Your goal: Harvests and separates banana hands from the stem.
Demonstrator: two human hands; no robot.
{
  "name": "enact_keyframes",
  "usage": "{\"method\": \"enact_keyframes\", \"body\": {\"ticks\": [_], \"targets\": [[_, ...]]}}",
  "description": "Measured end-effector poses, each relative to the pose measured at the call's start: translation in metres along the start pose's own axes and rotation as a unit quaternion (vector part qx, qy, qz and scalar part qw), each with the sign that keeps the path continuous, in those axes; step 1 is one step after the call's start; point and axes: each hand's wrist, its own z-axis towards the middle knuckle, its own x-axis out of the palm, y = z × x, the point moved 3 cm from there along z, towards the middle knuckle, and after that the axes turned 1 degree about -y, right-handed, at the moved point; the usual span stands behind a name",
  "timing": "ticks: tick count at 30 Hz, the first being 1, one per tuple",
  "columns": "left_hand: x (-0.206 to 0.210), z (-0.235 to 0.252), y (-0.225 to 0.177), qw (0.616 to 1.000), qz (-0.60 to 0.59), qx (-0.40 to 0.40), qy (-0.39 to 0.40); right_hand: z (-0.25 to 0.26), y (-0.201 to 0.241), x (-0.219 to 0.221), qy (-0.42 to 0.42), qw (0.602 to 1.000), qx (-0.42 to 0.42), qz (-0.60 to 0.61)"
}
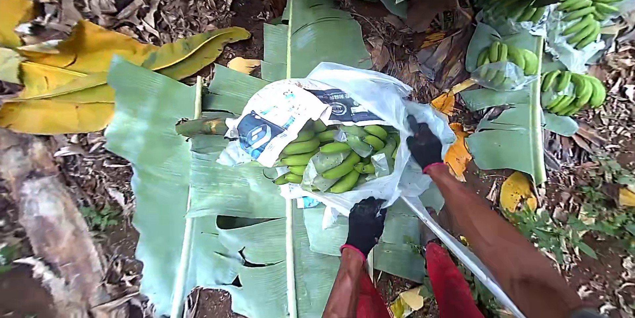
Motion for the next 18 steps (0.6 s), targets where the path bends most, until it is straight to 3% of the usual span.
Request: {"method": "enact_keyframes", "body": {"ticks": [3, 5, 7, 9, 11, 15, 16, 18], "targets": [[0.073, -0.07, 0.061, 0.976, 0.116, -0.106, 0.15, 0.1, -0.062, -0.07, -0.066, 0.995, 0.069, 0.007], [0.113, -0.133, 0.115, 0.93, 0.197, -0.189, 0.245, 0.16, -0.073, -0.124, -0.124, 0.989, 0.086, 0.003], [0.13, -0.172, 0.154, 0.886, 0.272, -0.212, 0.31, 0.198, -0.073, -0.168, -0.159, 0.984, 0.08, 0.008], [0.138, -0.18, 0.173, 0.871, 0.305, -0.206, 0.326, 0.218, -0.094, -0.189, -0.191, 0.976, 0.103, 0.032], [0.132, -0.153, 0.156, 0.892, 0.289, -0.198, 0.287, 0.21, -0.133, -0.187, -0.206, 0.963, 0.132, 0.114], [0.108, -0.036, 0.043, 0.977, 0.192, -0.095, 0.023, 0.114, -0.199, -0.126, -0.128, 0.937, 0.184, 0.267], [0.108, -0.005, 0.012, 0.984, 0.149, -0.101, 0.006, 0.087, -0.214, -0.1, -0.1, 0.928, 0.202, 0.297], [0.123, 0.054, -0.035, 0.985, 0.065, -0.155, 0.046, 0.041, -0.229, -0.055, -0.043, 0.903, 0.245, 0.351]]}}
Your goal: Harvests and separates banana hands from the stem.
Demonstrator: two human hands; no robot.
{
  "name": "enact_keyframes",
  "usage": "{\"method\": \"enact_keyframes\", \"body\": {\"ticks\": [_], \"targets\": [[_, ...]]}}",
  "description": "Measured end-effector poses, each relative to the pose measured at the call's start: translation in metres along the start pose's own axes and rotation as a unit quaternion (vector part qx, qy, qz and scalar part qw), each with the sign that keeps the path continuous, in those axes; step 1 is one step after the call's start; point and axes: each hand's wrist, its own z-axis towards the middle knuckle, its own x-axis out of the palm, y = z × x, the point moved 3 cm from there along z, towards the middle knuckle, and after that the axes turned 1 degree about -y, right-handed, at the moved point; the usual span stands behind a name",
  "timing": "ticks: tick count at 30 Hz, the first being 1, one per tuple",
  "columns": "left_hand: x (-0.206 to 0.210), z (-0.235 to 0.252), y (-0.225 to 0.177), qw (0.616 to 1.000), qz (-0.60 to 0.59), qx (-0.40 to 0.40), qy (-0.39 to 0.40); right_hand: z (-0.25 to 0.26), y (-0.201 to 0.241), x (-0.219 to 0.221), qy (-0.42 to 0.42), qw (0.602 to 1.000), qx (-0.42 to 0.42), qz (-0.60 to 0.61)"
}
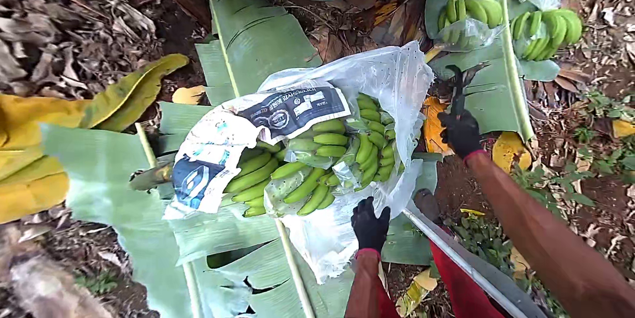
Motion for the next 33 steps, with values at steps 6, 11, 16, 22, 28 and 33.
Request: {"method": "enact_keyframes", "body": {"ticks": [6, 11, 16, 22, 28, 33], "targets": [[0.082, 0.059, -0.113, 0.983, 0.048, 0.043, 0.174, -0.057, -0.062, 0.031, 0.025, 0.998, 0.058, 0.002], [0.107, 0.007, -0.168, 0.981, -0.086, 0.137, 0.103, -0.055, -0.083, 0.029, 0.048, 0.954, 0.025, -0.295], [0.113, -0.006, -0.162, 0.971, -0.048, 0.191, 0.135, 0.03, -0.081, -0.018, -0.027, 0.953, 0.043, -0.298], [0.208, -0.085, -0.044, 0.917, 0.247, 0.158, 0.27, 0.175, 0.043, -0.143, -0.18, 0.961, -0.029, -0.206], [0.157, -0.042, -0.104, 0.936, 0.167, 0.3, 0.08, 0.202, 0.09, -0.223, -0.182, 0.976, -0.053, 0.104], [0.083, -0.002, -0.165, 0.925, 0.201, 0.313, 0.083, 0.125, -0.047, -0.221, -0.128, 0.986, 0.036, 0.096]]}}
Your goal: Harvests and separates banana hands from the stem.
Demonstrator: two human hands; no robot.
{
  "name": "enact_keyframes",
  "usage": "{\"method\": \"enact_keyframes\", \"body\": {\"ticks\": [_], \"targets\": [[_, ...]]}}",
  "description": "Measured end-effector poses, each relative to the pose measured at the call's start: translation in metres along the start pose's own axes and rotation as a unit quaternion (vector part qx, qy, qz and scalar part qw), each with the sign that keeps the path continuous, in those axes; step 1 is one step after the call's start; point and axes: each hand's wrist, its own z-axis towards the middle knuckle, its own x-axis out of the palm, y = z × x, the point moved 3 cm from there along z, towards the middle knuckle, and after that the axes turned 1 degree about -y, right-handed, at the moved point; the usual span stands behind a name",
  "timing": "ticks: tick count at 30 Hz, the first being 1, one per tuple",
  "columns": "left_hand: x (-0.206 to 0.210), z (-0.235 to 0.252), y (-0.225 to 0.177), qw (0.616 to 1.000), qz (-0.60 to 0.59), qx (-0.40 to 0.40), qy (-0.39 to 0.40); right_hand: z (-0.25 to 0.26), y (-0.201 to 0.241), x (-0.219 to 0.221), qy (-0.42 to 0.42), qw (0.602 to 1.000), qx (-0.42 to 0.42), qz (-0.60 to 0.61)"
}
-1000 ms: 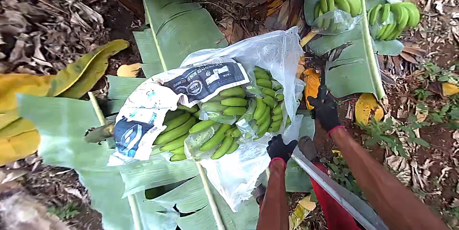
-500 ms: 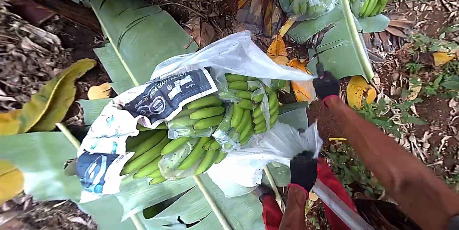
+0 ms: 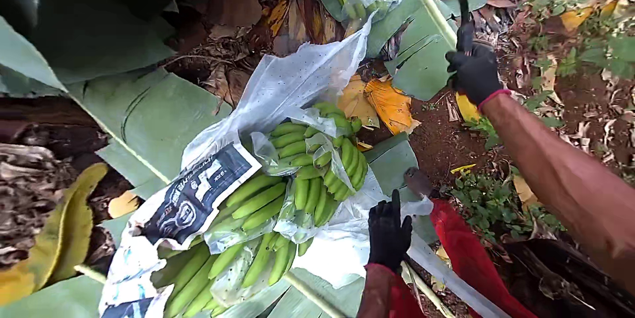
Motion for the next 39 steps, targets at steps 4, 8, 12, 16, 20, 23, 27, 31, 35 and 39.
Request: {"method": "enact_keyframes", "body": {"ticks": [4, 8, 12, 16, 20, 23, 27, 31, 35, 39], "targets": [[-0.055, 0.023, 0.029, 0.996, 0.072, -0.038, 0.041, -0.043, -0.142, -0.003, 0.082, 0.991, 0.094, -0.046], [-0.116, 0.077, 0.041, 0.978, 0.161, 0.053, -0.125, -0.09, -0.206, 0.01, 0.196, 0.966, 0.143, -0.094], [-0.141, 0.172, 0.057, 0.951, 0.284, 0.082, -0.088, -0.118, -0.24, 0.043, 0.303, 0.941, 0.082, -0.131], [-0.134, 0.25, 0.086, 0.921, 0.386, 0.051, -0.01, -0.126, -0.251, 0.091, 0.368, 0.912, 0.028, -0.18], [-0.132, 0.29, 0.091, 0.902, 0.426, 0.005, 0.071, -0.118, -0.263, 0.142, 0.395, 0.893, -0.017, -0.214], [-0.134, 0.305, 0.092, 0.881, 0.459, 0.012, 0.116, -0.109, -0.265, 0.172, 0.392, 0.892, -0.052, -0.219], [-0.128, 0.314, 0.093, 0.87, 0.477, 0.029, 0.122, -0.093, -0.274, 0.201, 0.371, 0.903, -0.097, -0.194], [-0.125, 0.314, 0.097, 0.878, 0.465, 0.051, 0.095, -0.083, -0.282, 0.215, 0.381, 0.902, -0.117, -0.168], [-0.125, 0.318, 0.107, 0.884, 0.458, 0.063, 0.069, -0.076, -0.287, 0.224, 0.4, 0.897, -0.123, -0.145], [-0.122, 0.325, 0.114, 0.887, 0.455, 0.053, 0.054, -0.072, -0.29, 0.235, 0.39, 0.901, -0.132, -0.134]]}}
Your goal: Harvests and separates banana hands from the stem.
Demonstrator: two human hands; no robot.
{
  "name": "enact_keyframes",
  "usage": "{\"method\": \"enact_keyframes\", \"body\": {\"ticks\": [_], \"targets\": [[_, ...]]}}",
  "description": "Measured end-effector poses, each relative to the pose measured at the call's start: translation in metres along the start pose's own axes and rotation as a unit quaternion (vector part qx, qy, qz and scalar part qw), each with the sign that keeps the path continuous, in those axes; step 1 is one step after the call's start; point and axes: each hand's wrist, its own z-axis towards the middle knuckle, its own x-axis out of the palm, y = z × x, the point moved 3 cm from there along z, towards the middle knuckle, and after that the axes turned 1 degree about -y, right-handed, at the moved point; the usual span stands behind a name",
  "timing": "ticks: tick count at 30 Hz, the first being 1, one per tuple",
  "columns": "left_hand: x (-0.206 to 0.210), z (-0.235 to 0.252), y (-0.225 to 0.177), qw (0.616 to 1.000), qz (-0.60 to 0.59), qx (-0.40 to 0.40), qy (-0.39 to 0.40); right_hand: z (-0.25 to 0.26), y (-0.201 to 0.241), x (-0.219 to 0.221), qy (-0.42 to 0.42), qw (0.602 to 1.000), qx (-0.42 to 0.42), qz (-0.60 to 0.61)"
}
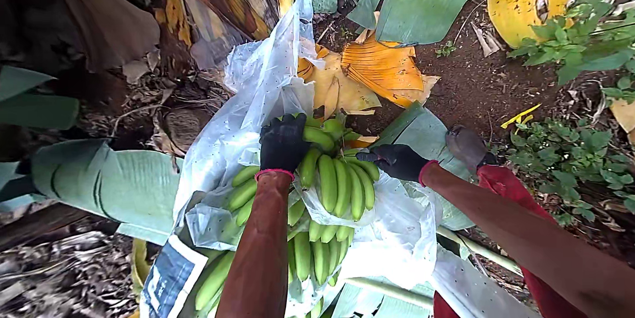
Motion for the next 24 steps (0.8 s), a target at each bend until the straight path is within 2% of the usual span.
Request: {"method": "enact_keyframes", "body": {"ticks": [8, 15, 24], "targets": [[0.001, 0.008, 0.001, 1.0, -0.001, -0.012, 0.012, 0.004, -0.001, 0.0, 0.011, 0.999, -0.016, 0.026], [0.003, 0.013, 0.003, 0.999, -0.002, -0.02, 0.026, 0.004, -0.005, 0.009, -0.021, 0.998, -0.045, 0.042], [0.005, 0.019, 0.004, 1.0, -0.002, -0.019, 0.025, 0.019, 0.001, 0.004, 0.034, 0.999, -0.016, 0.02]]}}
